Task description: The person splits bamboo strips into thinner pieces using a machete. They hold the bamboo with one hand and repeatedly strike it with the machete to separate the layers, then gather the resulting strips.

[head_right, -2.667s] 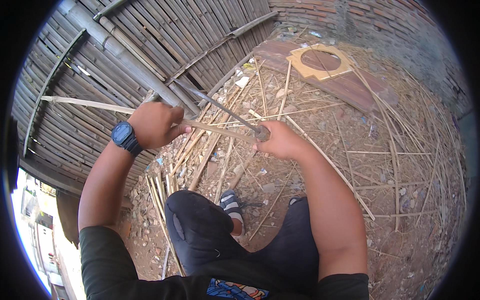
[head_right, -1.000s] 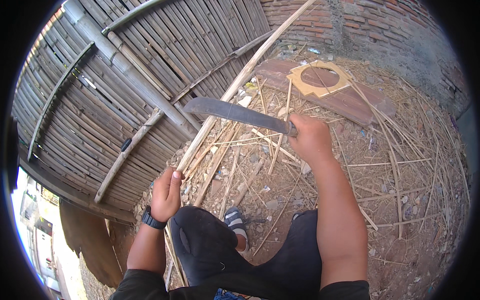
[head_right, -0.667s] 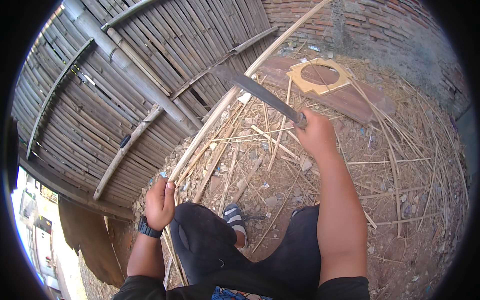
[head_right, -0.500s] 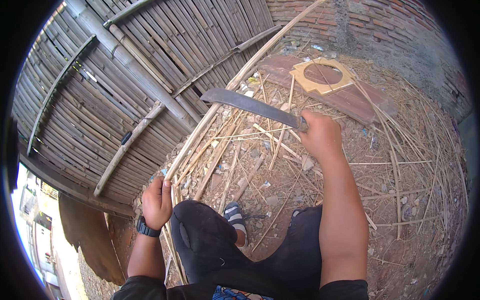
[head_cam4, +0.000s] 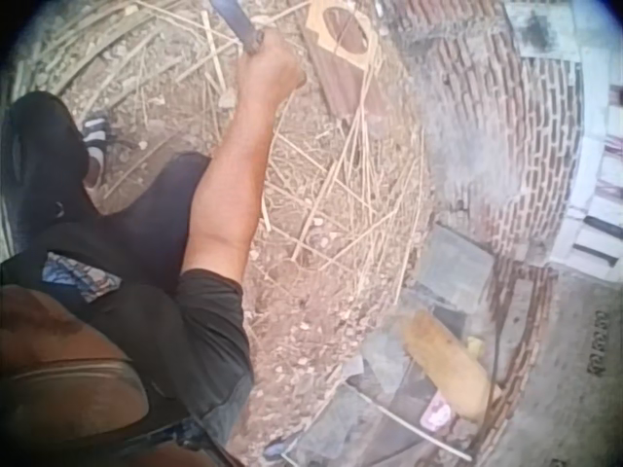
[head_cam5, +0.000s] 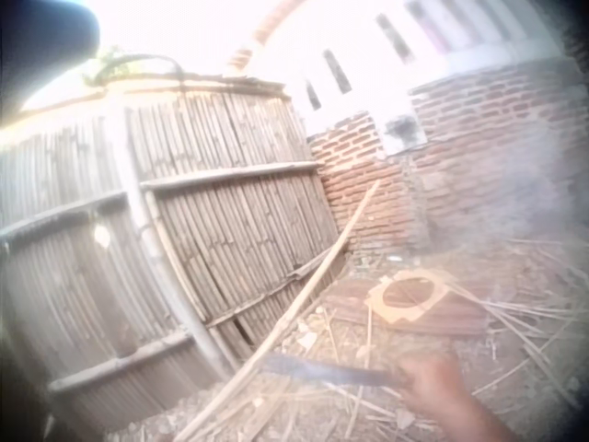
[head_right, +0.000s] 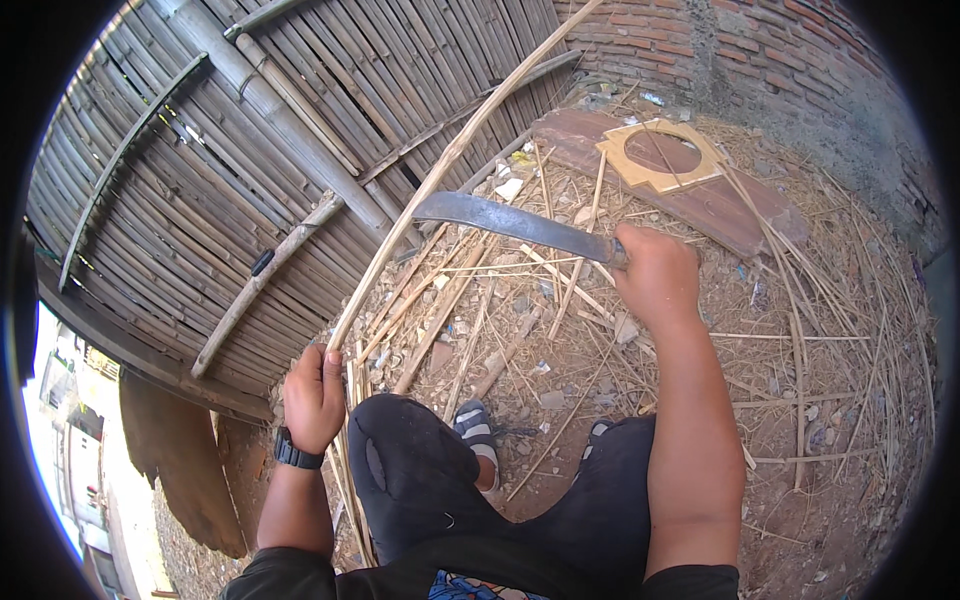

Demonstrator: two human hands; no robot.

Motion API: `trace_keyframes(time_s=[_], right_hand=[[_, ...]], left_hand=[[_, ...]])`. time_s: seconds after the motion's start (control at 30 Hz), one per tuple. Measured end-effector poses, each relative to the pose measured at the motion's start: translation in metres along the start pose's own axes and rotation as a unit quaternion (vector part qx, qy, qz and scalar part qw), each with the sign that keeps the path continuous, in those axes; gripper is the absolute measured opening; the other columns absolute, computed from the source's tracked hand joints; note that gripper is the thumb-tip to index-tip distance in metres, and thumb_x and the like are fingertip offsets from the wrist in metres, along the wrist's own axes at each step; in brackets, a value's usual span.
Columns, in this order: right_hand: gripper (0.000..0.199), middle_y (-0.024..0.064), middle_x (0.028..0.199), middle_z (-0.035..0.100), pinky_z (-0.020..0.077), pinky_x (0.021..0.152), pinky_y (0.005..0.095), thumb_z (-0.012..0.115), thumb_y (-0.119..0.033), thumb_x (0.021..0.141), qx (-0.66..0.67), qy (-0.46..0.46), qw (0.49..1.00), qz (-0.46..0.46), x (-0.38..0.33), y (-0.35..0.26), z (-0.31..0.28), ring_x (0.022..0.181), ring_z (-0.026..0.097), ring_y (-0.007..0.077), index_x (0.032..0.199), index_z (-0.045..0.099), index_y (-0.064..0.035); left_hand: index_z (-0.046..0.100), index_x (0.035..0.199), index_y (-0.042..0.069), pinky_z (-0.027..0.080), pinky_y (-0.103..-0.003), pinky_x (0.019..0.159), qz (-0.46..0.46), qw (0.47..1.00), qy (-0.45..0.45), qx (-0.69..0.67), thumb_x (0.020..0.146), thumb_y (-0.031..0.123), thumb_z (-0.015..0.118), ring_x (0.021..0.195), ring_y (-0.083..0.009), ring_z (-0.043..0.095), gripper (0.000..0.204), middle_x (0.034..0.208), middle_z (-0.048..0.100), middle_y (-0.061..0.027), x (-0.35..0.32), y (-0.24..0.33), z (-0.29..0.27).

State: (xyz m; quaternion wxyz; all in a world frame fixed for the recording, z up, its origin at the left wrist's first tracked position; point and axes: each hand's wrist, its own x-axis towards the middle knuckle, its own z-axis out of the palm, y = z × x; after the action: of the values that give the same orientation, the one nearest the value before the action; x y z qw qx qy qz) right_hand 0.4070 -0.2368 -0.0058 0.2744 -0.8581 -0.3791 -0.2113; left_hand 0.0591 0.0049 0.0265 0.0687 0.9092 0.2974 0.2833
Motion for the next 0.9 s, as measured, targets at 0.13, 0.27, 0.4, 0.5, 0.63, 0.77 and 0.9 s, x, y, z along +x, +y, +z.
trace_keyframes(time_s=[0.13,0.27,0.4,0.5,0.63,0.77,0.9], right_hand=[[0.02,0.0114,0.082,0.067,0.0508,0.072,0.0493,0.074,-0.006,0.071,0.0,0.011,1.0,-0.004,0.0,-0.003,0.0,0.081,0.066,0.0369,0.086,0.06,-0.0069],[0.02,0.0113,0.083,0.067,0.0517,0.072,0.0485,0.075,-0.008,0.073,-0.001,0.016,1.0,0.002,-0.001,-0.008,0.002,0.082,0.067,0.0363,0.087,0.061,-0.0075],[0.02,0.0113,0.083,0.068,0.0532,0.074,0.0478,0.076,-0.01,0.074,0.006,0.0,1.0,0.007,-0.003,-0.009,0.01,0.084,0.068,0.0353,0.09,0.063,-0.0087],[0.021,0.0116,0.084,0.068,0.0538,0.074,0.0478,0.076,-0.012,0.075,-0.008,-0.038,0.999,0.029,-0.002,-0.009,0.01,0.085,0.069,0.0348,0.092,0.064,-0.0096],[0.023,0.0123,0.085,0.069,0.0539,0.073,0.0483,0.076,-0.015,0.076,-0.008,-0.04,0.998,0.046,-0.004,-0.013,0.015,0.084,0.069,0.0351,0.097,0.066,-0.011],[0.025,0.0122,0.087,0.07,0.054,0.071,0.0487,0.076,-0.016,0.077,-0.019,-0.053,0.996,0.074,-0.002,-0.016,0.018,0.084,0.07,0.0347,0.1,0.067,-0.0123],[0.028,0.0128,0.087,0.071,0.0541,0.071,0.049,0.077,-0.019,0.078,-0.04,-0.06,0.997,0.019,-0.003,-0.02,0.02,0.083,0.071,0.034,0.105,0.068,-0.0134]], left_hand=[[0.062,0.098,0.001,0.049,-0.049,0.062,0.017,0.999,0.022,0.026,0.102,0.024,0.057,0.072,-0.0432,0.063,0.024,0.078,0.064,-0.0215,-0.002,0.001,0.001],[0.062,0.099,0.003,0.05,-0.049,0.062,0.038,0.995,0.054,0.078,0.101,0.024,0.059,0.072,-0.0419,0.065,0.022,0.079,0.066,-0.0199,-0.004,0.003,0.003],[0.062,0.1,0.004,0.051,-0.048,0.062,0.047,0.993,0.05,0.093,0.1,0.024,0.06,0.071,-0.0409,0.065,0.02,0.08,0.067,-0.0189,-0.005,0.007,0.007],[0.062,0.1,0.004,0.051,-0.048,0.061,0.043,0.995,0.035,0.087,0.1,0.023,0.061,0.071,-0.0405,0.065,0.02,0.08,0.067,-0.0185,-0.006,0.007,0.011],[0.061,0.1,0.003,0.05,-0.047,0.06,0.041,0.997,0.02,0.069,0.1,0.025,0.06,0.07,-0.0404,0.065,0.022,0.079,0.067,-0.0187,-0.008,0.005,0.012],[0.061,0.098,0.0,0.047,-0.049,0.061,0.034,0.998,0.005,0.043,0.101,0.022,0.059,0.069,-0.0413,0.062,0.021,0.076,0.063,-0.0205,-0.014,0.008,0.008],[0.063,0.1,-0.001,0.047,-0.048,0.06,0.033,0.998,-0.007,0.047,0.099,0.025,0.062,0.066,-0.04,0.063,0.026,0.073,0.063,-0.0193,-0.015,0.01,0.006]])
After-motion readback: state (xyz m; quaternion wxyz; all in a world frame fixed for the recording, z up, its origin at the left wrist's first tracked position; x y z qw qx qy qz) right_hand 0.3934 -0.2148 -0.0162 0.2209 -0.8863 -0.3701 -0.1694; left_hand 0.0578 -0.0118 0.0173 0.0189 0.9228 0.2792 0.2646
